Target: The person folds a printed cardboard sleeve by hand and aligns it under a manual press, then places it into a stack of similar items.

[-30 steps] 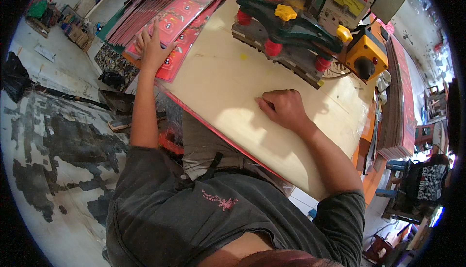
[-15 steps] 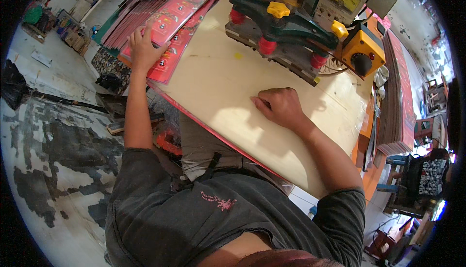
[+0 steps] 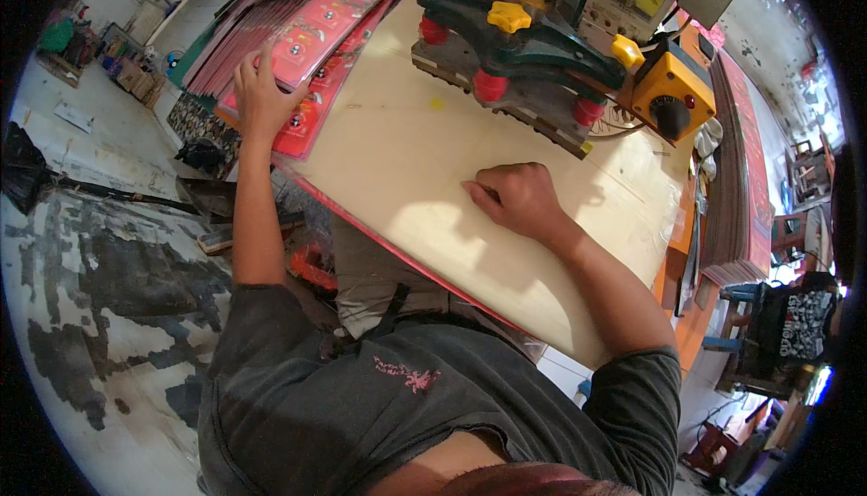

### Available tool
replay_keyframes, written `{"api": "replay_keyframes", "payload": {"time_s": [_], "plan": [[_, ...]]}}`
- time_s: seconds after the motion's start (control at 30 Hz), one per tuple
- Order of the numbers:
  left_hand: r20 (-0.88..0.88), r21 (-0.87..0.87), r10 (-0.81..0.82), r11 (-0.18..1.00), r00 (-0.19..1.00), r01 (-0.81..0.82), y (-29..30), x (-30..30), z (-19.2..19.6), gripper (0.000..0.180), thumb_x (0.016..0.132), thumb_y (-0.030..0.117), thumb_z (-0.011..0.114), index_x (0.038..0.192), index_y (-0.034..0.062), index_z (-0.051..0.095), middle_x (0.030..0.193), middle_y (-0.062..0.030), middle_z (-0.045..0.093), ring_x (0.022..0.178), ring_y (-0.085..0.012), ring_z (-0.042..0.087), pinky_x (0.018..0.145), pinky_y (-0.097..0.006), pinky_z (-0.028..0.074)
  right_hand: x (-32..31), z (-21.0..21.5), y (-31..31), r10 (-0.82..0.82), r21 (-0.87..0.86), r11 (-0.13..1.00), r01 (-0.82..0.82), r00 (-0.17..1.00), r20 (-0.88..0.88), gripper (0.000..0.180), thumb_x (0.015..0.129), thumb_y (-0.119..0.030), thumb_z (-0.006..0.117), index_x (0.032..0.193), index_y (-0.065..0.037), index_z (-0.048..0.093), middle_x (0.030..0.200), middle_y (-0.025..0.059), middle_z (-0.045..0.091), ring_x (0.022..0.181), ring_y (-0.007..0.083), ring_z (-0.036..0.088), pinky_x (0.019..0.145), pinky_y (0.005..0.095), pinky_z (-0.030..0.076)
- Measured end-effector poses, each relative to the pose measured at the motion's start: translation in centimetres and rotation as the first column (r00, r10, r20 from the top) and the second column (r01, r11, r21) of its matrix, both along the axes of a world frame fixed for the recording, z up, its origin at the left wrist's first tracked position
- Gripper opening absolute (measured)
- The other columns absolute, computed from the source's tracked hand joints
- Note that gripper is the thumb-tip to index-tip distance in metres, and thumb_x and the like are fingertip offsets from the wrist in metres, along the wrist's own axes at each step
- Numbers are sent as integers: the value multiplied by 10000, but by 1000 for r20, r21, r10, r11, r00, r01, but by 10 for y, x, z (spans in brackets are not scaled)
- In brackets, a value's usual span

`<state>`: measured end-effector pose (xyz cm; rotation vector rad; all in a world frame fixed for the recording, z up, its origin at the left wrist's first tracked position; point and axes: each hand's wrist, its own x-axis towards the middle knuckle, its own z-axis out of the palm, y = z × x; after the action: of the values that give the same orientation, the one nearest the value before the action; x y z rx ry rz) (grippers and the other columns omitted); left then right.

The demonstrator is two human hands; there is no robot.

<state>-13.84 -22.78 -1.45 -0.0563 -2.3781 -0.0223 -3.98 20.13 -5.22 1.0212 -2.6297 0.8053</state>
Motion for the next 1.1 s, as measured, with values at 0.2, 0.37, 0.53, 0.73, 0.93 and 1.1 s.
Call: {"api": "replay_keyframes", "payload": {"time_s": [0.2,0.37,0.53,0.73,0.93,1.1], "plan": [[-27,-10,-17,1000,999,17,-10,4,-8,951,724,369,886,1533,133,446,1340,-188,534,1265,-391,488,1085,-514,418,-1,0,1,3,15,1000,-3,1000,4,314,949,-308,686,729,-84,675,648,131,637,632,359,645,586,485,499],[-23,-3,-25,1000,999,25,-16,9,-12,971,740,392,883,1563,160,423,1341,-198,523,1276,-402,474,1083,-524,412,-1,0,1,9,18,1000,-9,1000,1,308,948,-302,684,731,-83,678,656,135,644,639,362,649,591,487,504],[55,53,-5,999,998,3,-13,12,-17,1064,738,486,888,1599,141,366,1380,-239,488,1310,-430,435,1115,-549,370,-1,0,2,-4,51,999,4,1000,11,301,953,-322,669,750,-100,694,686,129,675,659,352,676,621,489,537],[-13,131,109,986,994,-106,-37,2,-46,1136,734,636,853,1596,88,354,1459,-301,438,1356,-439,395,1157,-564,305,-1,0,1,-7,87,996,6,1000,10,295,959,-330,663,765,-110,703,697,122,686,666,341,688,630,484,553],[141,343,256,894,956,-290,-67,6,-46,991,771,689,795,1444,19,512,1440,-288,459,1364,-448,384,1136,-614,290,0,2,0,2,93,996,-3,1000,6,318,967,-346,649,764,-105,691,691,127,677,666,350,683,619,491,544],[216,284,394,850,893,-444,-54,9,-42,899,809,729,728,1312,-1,581,1396,-268,482,1341,-436,378,1083,-664,292,0,1,-3,-12,91,996,12,1000,1,338,959,-336,657,731,-86,659,671,143,650,648,369,658,600,495,520]]}}
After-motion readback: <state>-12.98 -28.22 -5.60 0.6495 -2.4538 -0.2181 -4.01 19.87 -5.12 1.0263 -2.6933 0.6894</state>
